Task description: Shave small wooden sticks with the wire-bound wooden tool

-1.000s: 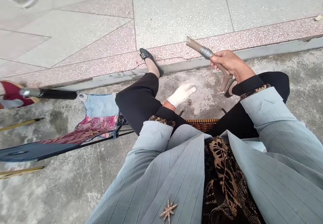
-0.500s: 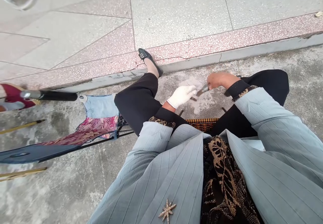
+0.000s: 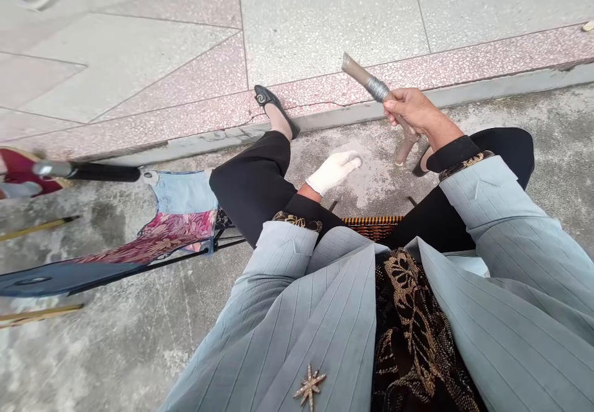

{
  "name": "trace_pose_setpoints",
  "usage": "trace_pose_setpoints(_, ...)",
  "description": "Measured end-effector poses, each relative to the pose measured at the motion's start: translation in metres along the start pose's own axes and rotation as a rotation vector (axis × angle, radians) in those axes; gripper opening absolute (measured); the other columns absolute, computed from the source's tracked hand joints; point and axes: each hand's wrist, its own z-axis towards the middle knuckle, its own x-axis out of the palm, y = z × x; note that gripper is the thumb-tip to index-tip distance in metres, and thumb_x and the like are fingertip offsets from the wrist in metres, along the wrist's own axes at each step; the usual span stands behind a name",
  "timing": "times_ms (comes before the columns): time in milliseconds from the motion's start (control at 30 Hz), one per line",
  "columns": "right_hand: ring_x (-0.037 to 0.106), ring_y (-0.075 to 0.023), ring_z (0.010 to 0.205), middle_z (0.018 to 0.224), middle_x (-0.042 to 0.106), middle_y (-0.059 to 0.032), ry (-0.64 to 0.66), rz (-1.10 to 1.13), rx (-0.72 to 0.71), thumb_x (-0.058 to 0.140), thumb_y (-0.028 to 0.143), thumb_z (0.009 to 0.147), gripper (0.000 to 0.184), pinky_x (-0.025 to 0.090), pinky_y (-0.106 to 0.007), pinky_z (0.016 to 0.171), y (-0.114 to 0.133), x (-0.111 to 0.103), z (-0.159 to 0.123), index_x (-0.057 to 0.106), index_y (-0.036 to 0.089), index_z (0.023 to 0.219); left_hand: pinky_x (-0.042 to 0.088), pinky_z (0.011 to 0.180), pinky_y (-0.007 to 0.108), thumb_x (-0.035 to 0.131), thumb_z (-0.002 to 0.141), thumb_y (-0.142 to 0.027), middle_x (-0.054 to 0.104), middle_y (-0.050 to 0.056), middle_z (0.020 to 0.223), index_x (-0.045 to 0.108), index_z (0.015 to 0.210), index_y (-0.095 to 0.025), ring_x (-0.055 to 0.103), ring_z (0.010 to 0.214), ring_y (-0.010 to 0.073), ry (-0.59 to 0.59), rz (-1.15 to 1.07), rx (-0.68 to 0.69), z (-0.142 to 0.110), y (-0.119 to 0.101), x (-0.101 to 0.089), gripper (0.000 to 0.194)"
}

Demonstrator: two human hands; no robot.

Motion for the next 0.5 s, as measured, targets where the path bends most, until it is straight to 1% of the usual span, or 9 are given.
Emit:
trace_pose_setpoints(100, 0.065, -0.0194, 0.077, 0.081, 0.066, -0.0050, -0.023, -0.357, 0.102, 0.072, 0.026, 0.098, 0.011, 0.053, -0.030, 0.071, -0.009, 0.004, 0.005, 0.071, 0.015, 0.097, 0.048, 0.070, 0.027, 0.049, 0.098, -0.049, 0.062, 0.000, 0.078, 0.068, 0.097, -0.017, 0.058, 0.072, 0.0153, 0.075, 0.030, 0.004, -0.003, -0.005, 0.000, 0.037)
trace_pose_setpoints(133, 0.068, -0.0227, 0.085, 0.087, 0.069, -0.0068, -0.005, -0.503, 0.114, 0.072, 0.024, 0.098, 0.012, 0.053, -0.032, 0.077, -0.010, 0.005, 0.005, 0.074, 0.013, 0.102, 0.048, 0.072, 0.027, 0.050, 0.097, -0.049, 0.064, 0.001, 0.080, 0.068, 0.097, -0.017, 0.060, 0.073, 0.0158, 0.087, 0.050, -0.002, -0.003, -0.006, -0.001, 0.037)
trace_pose_setpoints(233, 0.070, -0.0324, 0.108, 0.108, 0.074, -0.0141, 0.082, -0.865, 0.114, 0.071, 0.027, 0.100, 0.027, 0.051, -0.038, 0.091, -0.007, 0.008, 0.004, 0.077, 0.010, 0.120, 0.050, 0.077, 0.028, 0.049, 0.096, -0.047, 0.066, 0.002, 0.084, 0.069, 0.094, -0.017, 0.061, 0.076, 0.0168, 0.102, 0.125, 0.006, -0.003, -0.008, -0.003, 0.036)
trace_pose_setpoints(300, 0.069, -0.0350, 0.112, 0.119, 0.074, -0.0195, 0.168, -1.016, 0.115, 0.068, 0.030, 0.102, 0.034, 0.051, -0.039, 0.093, -0.005, 0.011, 0.003, 0.076, 0.009, 0.128, 0.051, 0.081, 0.029, 0.049, 0.096, -0.046, 0.068, 0.002, 0.084, 0.069, 0.092, -0.017, 0.061, 0.079, 0.0175, 0.099, 0.187, 0.031, -0.003, -0.009, -0.005, 0.035)
trace_pose_setpoints(333, 0.069, -0.0350, 0.111, 0.120, 0.074, -0.0214, 0.236, -1.071, 0.132, 0.067, 0.029, 0.103, 0.034, 0.051, -0.040, 0.092, -0.005, 0.012, 0.002, 0.076, 0.008, 0.127, 0.051, 0.083, 0.030, 0.049, 0.097, -0.045, 0.068, 0.003, 0.084, 0.070, 0.093, -0.017, 0.062, 0.081, 0.0179, 0.089, 0.215, 0.040, -0.003, -0.009, -0.005, 0.035)
trace_pose_setpoints(367, 0.070, -0.0342, 0.108, 0.117, 0.075, -0.0221, 0.333, -1.110, 0.167, 0.067, 0.027, 0.102, 0.031, 0.051, -0.040, 0.091, -0.005, 0.013, 0.001, 0.077, 0.008, 0.124, 0.051, 0.086, 0.030, 0.048, 0.098, -0.044, 0.070, 0.003, 0.085, 0.071, 0.094, -0.017, 0.063, 0.083, 0.0185, 0.079, 0.240, 0.046, -0.003, -0.008, -0.006, 0.035)
trace_pose_setpoints(400, 0.071, -0.0322, 0.101, 0.110, 0.076, -0.0210, 0.447, -1.127, 0.214, 0.067, 0.024, 0.102, 0.027, 0.051, -0.040, 0.089, -0.005, 0.014, -0.002, 0.079, 0.008, 0.119, 0.051, 0.088, 0.031, 0.048, 0.098, -0.043, 0.071, 0.004, 0.088, 0.071, 0.095, -0.017, 0.064, 0.085, 0.0193, 0.060, 0.260, 0.048, -0.003, -0.008, -0.007, 0.035)
trace_pose_setpoints(467, 0.070, -0.0248, 0.084, 0.091, 0.076, -0.0141, 0.695, -1.093, 0.325, 0.069, 0.019, 0.099, 0.016, 0.051, -0.036, 0.082, -0.002, 0.014, -0.009, 0.082, 0.010, 0.105, 0.051, 0.093, 0.032, 0.046, 0.099, -0.041, 0.074, 0.006, 0.095, 0.073, 0.099, -0.017, 0.066, 0.092, 0.0210, -0.009, 0.278, 0.046, -0.004, -0.006, -0.009, 0.036)
trace_pose_setpoints(500, 0.067, -0.0206, 0.076, 0.082, 0.074, -0.0098, 0.812, -1.029, 0.373, 0.072, 0.017, 0.097, 0.012, 0.051, -0.034, 0.078, 0.001, 0.013, -0.013, 0.082, 0.011, 0.099, 0.051, 0.093, 0.032, 0.046, 0.099, -0.041, 0.075, 0.007, 0.098, 0.073, 0.101, -0.017, 0.067, 0.095, 0.0215, -0.052, 0.277, 0.040, -0.003, -0.005, -0.010, 0.036)
